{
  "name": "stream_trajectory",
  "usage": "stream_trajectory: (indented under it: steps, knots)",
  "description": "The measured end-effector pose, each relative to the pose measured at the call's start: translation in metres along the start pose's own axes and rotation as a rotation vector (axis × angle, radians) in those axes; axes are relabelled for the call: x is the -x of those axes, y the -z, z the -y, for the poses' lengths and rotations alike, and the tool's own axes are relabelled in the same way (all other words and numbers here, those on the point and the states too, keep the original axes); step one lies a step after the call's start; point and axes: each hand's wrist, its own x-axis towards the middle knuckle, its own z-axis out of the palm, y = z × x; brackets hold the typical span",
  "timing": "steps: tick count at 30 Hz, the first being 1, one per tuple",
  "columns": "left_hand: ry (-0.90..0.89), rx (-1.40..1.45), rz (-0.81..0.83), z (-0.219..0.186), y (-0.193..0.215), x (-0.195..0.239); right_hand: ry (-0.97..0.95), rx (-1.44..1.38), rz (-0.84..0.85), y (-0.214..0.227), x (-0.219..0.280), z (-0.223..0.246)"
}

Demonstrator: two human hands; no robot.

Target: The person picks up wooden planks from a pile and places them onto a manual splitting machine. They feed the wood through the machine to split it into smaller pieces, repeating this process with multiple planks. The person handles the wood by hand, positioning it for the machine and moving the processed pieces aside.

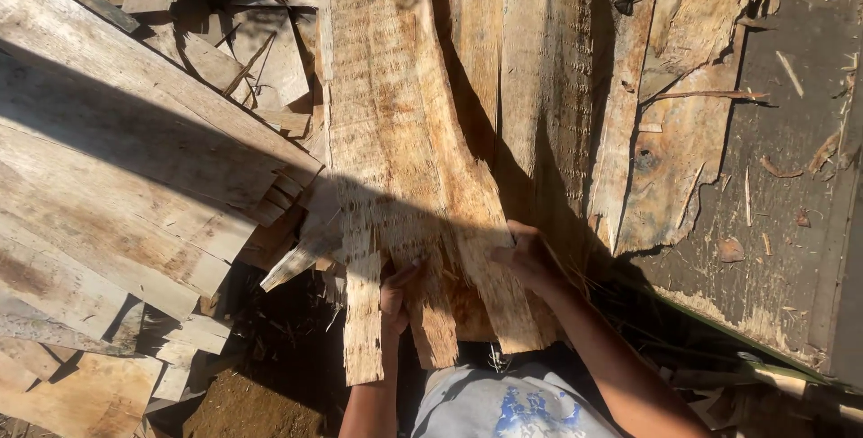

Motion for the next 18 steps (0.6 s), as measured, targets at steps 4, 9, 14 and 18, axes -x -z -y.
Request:
stream_trajectory:
  steps: [4,9,14,18]
  knots:
    - [-0.131,0.036,0.159,0.079,0.048,-0.05,-0.079,0.095,0.192,0.068,0.008,0.151]
    - [-0.115,0.093,0.156,0.101,-0.037,-0.012,-0.122,0.03,0.115,0.14,0.049,0.219]
    - [-0.104,0.06,0.163,0.127,-0.105,0.028,-0.215,-0.194,0.012,0.2,0.115,0.155]
    - [-0.194,-0.199,0.185,0.187,-0.153,0.053,-0.157,-0.304,-0.125,0.272,0.19,0.13]
